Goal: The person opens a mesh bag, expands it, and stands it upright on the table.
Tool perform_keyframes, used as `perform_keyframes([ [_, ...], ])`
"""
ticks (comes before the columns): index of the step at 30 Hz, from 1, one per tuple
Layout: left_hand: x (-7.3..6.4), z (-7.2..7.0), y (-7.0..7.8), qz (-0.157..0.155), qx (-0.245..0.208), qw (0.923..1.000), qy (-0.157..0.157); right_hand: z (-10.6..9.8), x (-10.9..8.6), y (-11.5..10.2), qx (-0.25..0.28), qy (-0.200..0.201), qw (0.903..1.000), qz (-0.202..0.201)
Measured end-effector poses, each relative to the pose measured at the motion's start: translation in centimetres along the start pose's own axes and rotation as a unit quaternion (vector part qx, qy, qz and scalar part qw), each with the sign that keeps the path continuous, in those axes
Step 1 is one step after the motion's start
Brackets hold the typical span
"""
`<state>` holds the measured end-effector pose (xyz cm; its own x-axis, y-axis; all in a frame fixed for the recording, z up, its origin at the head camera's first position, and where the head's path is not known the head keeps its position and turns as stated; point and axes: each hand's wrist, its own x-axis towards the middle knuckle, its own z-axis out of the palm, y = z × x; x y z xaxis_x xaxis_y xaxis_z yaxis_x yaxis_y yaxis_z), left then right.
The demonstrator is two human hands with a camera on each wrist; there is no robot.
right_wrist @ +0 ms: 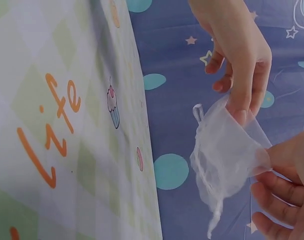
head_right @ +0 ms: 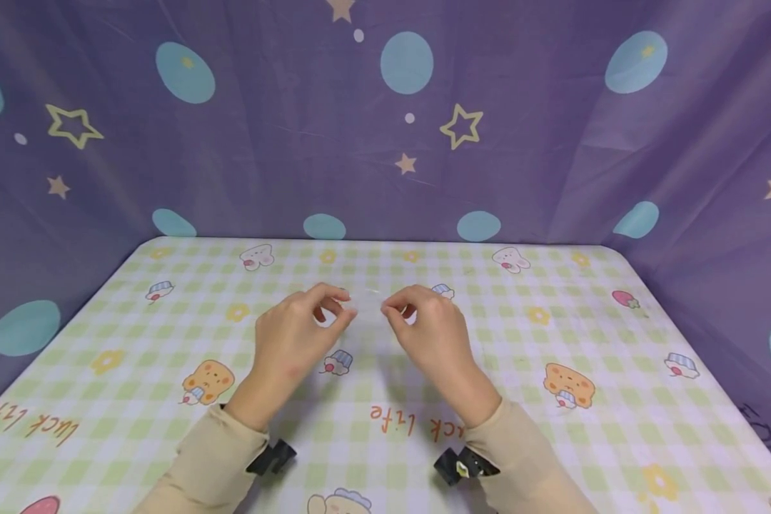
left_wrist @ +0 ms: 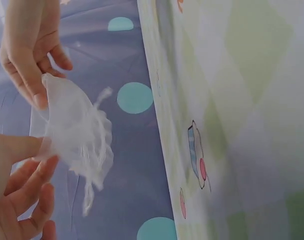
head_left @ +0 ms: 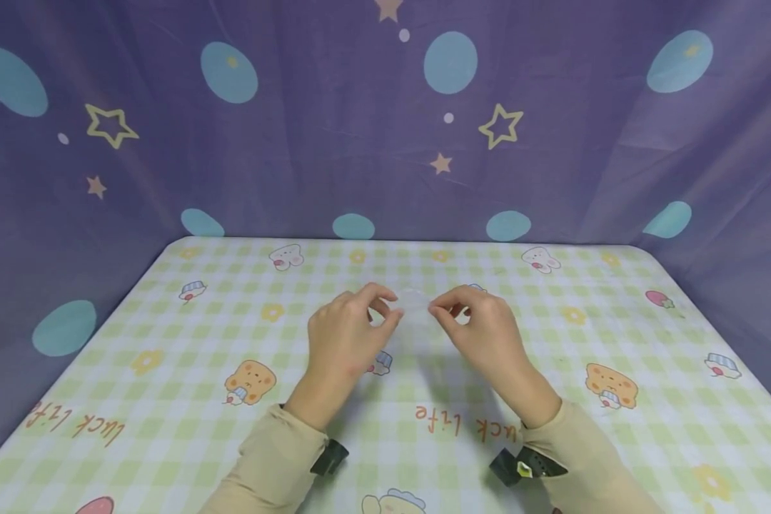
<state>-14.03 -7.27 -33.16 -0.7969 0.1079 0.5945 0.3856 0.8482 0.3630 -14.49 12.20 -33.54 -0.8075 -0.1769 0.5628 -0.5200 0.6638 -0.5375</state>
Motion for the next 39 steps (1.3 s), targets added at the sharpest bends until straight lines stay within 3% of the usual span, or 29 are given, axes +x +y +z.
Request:
perform_keyframes([
  [5,-0.09,0.10,0.20,0.007,0.014,0.9996,-0.024,0.06,0.07,-0.08,-0.004,0.015,0.9998,-0.014],
  [10,-0.09,0.16,0.28,0.003,0.018,0.9997,-0.015,0.05,0.04,-0.13,-0.013,0.028,0.9993,-0.020],
  [19,-0.10,0.30,0.46,0.037,0.004,0.9993,-0.011,0.28,-0.16,-0.62,-0.021,0.027,0.9978,-0.057],
  [29,-0.03,-0.02,0.27,-0.004,-0.031,0.9983,0.049,0.42,-0.31,-0.69,-0.065,-0.002,0.9979,0.006],
  [34,0.03,-0.03,0.18,0.000,-0.022,0.9983,0.054,0.06,-0.03,-0.24,-0.060,0.018,0.9978,0.023],
  [39,-0.08,0.06,0.17,0.019,0.007,0.9993,0.032,-0.14,-0.06,-0.25,-0.057,0.033,0.9978,-0.003],
])
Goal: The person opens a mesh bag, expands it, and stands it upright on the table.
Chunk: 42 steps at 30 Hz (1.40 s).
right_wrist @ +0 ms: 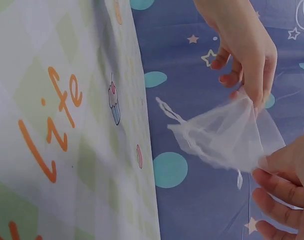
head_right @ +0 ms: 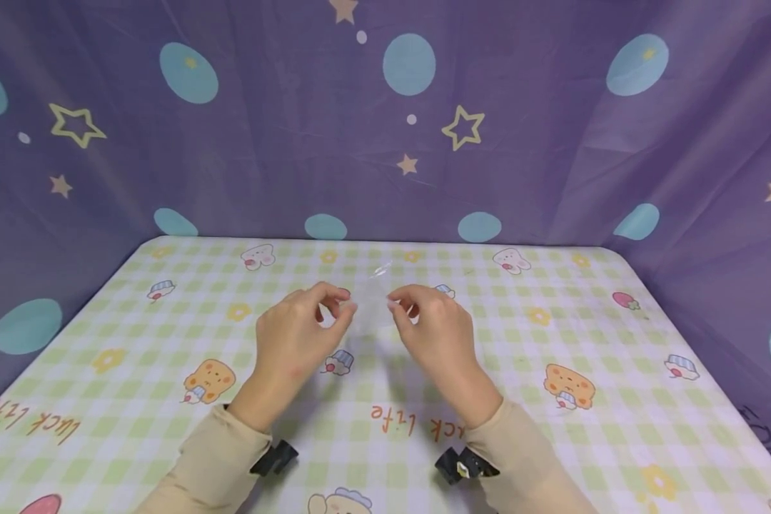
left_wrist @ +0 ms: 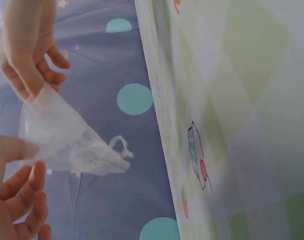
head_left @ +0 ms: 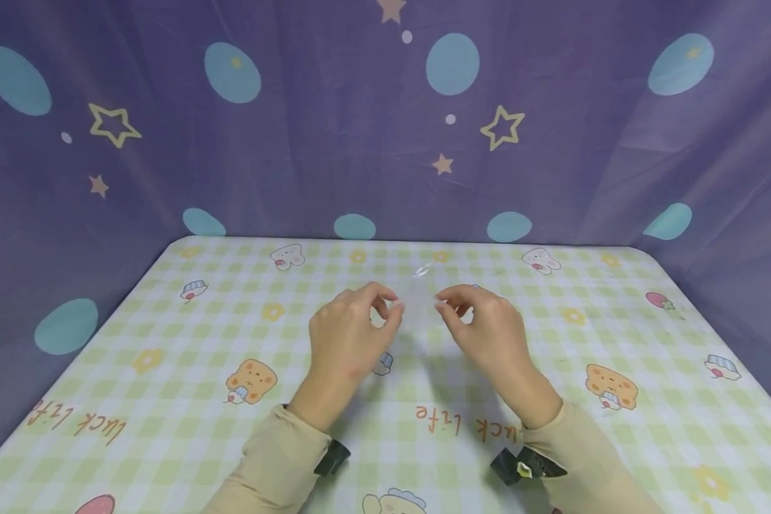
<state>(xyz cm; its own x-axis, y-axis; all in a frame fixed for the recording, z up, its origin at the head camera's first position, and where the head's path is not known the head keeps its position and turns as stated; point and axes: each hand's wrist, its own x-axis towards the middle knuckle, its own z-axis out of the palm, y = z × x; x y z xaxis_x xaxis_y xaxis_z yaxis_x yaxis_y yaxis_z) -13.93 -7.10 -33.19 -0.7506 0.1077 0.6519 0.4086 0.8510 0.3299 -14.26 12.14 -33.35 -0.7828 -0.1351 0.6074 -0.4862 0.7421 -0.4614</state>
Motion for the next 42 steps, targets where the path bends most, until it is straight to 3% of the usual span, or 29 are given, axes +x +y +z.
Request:
perform_keyframes([
  [6,-0.6,0.1,0.4,0.021,0.009,0.9996,-0.019,0.1,-0.7,-0.4,0.004,0.006,0.9994,-0.033],
  [11,-0.6,-0.1,0.2,0.002,-0.001,0.9999,-0.013,0.0,-0.6,-0.7,0.044,0.003,0.9983,-0.038],
  [15,0.1,-0.1,-0.1,-0.028,-0.009,0.9994,-0.020,-0.8,-0.1,-0.1,0.082,-0.013,0.9965,0.001],
  [18,0.6,-0.4,-0.1,-0.059,-0.036,0.9964,-0.049,-1.3,0.2,0.5,0.098,-0.045,0.9932,0.045],
  [24,1.4,-1.6,-0.8,-0.131,-0.134,0.9788,-0.083,-1.3,0.7,1.1,0.136,-0.164,0.9706,0.112],
  [29,1.5,-2.5,-1.2,-0.167,-0.215,0.9578,-0.092,-0.7,0.5,1.6,0.161,-0.231,0.9519,0.121],
  [36,1.4,-2.6,-0.7,-0.162,-0.343,0.9193,-0.104,0.1,0.3,2.1,0.251,-0.271,0.9244,0.095],
  [39,1.5,-2.8,-0.6,-0.156,-0.355,0.9154,-0.108,0.1,0.5,1.9,0.271,-0.267,0.9199,0.094],
  [42,1.8,-3.3,-0.7,-0.152,-0.352,0.9185,-0.098,-0.2,0.8,1.7,0.278,-0.244,0.9224,0.111],
])
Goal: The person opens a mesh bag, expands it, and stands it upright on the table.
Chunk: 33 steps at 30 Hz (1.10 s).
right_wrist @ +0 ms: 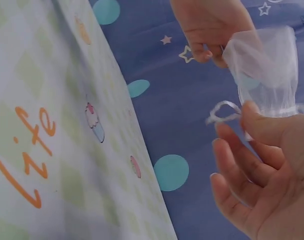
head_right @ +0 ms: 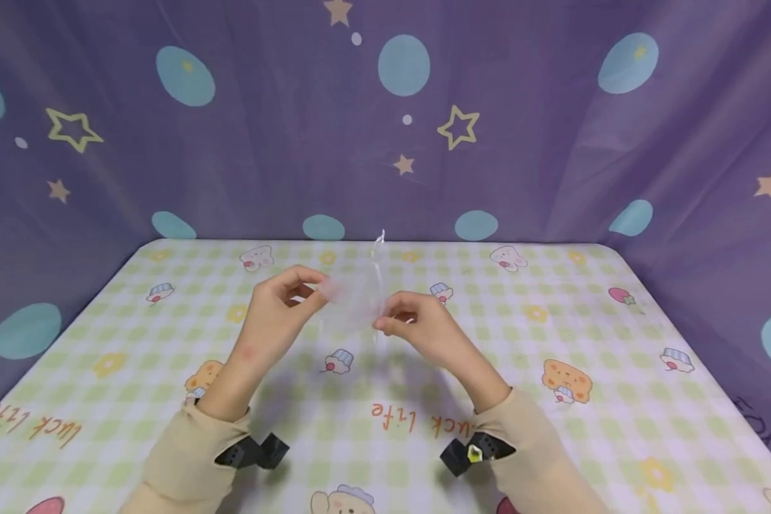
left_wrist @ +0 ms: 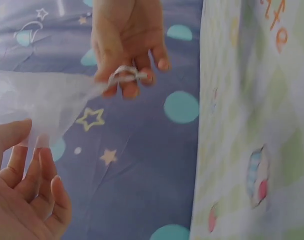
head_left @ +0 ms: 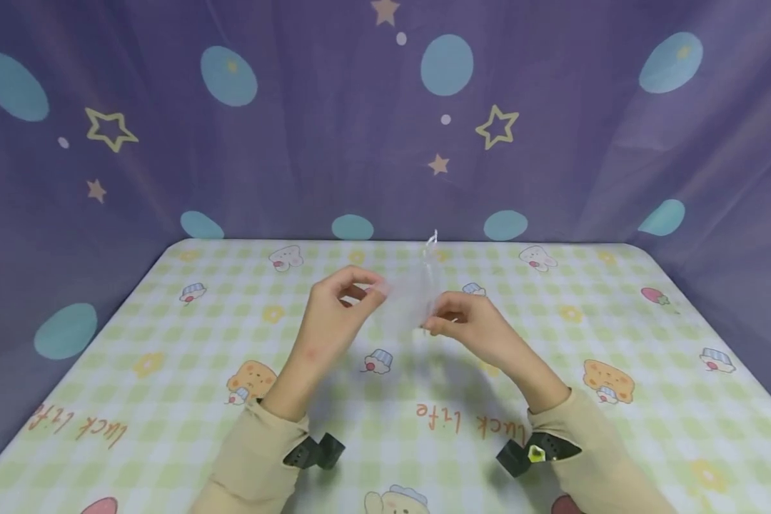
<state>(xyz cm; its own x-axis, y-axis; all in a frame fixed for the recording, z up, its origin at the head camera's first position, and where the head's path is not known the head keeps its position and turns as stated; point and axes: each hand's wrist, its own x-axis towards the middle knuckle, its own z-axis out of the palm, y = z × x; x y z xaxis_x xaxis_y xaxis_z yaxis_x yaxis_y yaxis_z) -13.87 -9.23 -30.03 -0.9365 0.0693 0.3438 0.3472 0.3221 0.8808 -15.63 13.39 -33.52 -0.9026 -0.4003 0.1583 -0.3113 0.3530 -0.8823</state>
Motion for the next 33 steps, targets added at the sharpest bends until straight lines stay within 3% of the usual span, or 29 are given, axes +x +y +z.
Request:
perform_keyframes([
  [5,0.4,-1.2,0.3,0.003,0.021,0.9996,0.017,-0.7,0.0,-0.8,0.029,0.043,0.9986,0.007],
  [11,0.8,-1.9,0.1,-0.007,0.046,0.9988,0.012,-1.7,-0.1,-1.3,0.019,0.066,0.9975,0.011],
  [14,0.9,-2.2,-0.3,-0.009,0.058,0.9982,0.014,-2.2,-0.2,-1.6,-0.004,0.082,0.9963,0.025],
  [19,1.1,-2.5,-0.8,-0.018,0.071,0.9972,0.016,-2.7,-0.4,-1.8,-0.086,0.098,0.9913,0.014],
  [26,1.2,-1.6,-1.7,-0.033,0.117,0.9912,-0.052,-3.5,-1.1,-2.0,-0.200,0.040,0.9785,0.032],
  [33,0.8,-0.6,-2.5,-0.058,0.140,0.9844,-0.088,-3.2,-1.1,-1.6,-0.238,0.000,0.9708,0.029],
])
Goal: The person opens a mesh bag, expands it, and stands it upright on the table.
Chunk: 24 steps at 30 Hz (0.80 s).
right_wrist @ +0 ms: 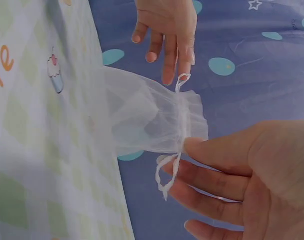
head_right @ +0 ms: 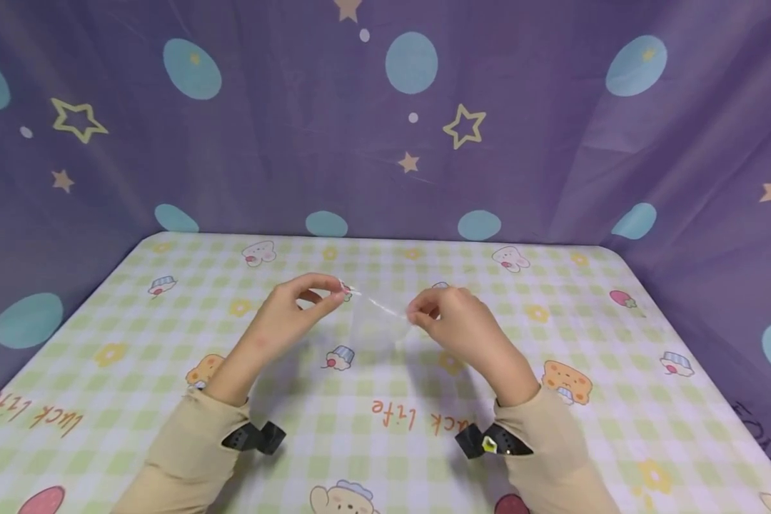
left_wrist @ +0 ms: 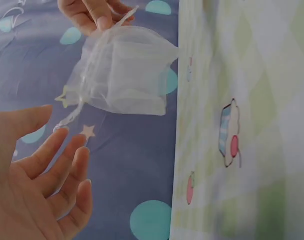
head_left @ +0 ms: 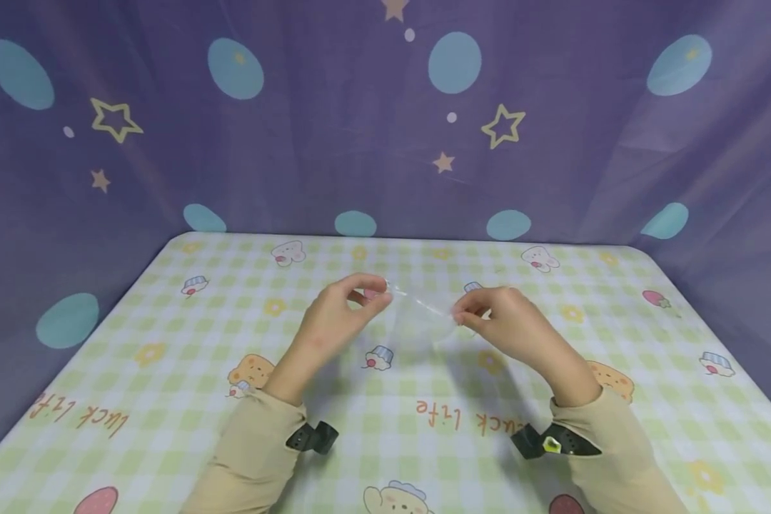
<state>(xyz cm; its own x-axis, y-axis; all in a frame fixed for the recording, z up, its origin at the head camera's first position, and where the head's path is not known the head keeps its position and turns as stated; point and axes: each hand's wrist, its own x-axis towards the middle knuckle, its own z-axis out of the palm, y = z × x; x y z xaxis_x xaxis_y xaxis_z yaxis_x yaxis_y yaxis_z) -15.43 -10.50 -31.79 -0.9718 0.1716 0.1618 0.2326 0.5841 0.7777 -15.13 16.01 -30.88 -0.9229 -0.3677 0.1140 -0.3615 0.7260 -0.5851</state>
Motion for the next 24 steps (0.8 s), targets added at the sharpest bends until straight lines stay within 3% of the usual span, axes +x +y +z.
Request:
perform_keyframes([
  [7,0.1,0.7,0.0,0.000,0.020,0.9995,-0.027,0.6,0.1,0.3,-0.024,-0.028,0.9992,-0.014],
  [14,0.1,1.5,0.3,-0.010,0.072,0.9955,-0.061,1.1,0.1,0.2,-0.037,-0.032,0.9978,-0.046],
  [21,0.4,2.1,0.4,-0.026,0.105,0.9908,-0.081,1.4,0.2,0.2,-0.044,-0.034,0.9971,-0.053],
  [24,0.9,2.0,0.5,-0.018,0.122,0.9870,-0.104,1.6,0.4,0.1,-0.044,-0.028,0.9970,-0.057],
])
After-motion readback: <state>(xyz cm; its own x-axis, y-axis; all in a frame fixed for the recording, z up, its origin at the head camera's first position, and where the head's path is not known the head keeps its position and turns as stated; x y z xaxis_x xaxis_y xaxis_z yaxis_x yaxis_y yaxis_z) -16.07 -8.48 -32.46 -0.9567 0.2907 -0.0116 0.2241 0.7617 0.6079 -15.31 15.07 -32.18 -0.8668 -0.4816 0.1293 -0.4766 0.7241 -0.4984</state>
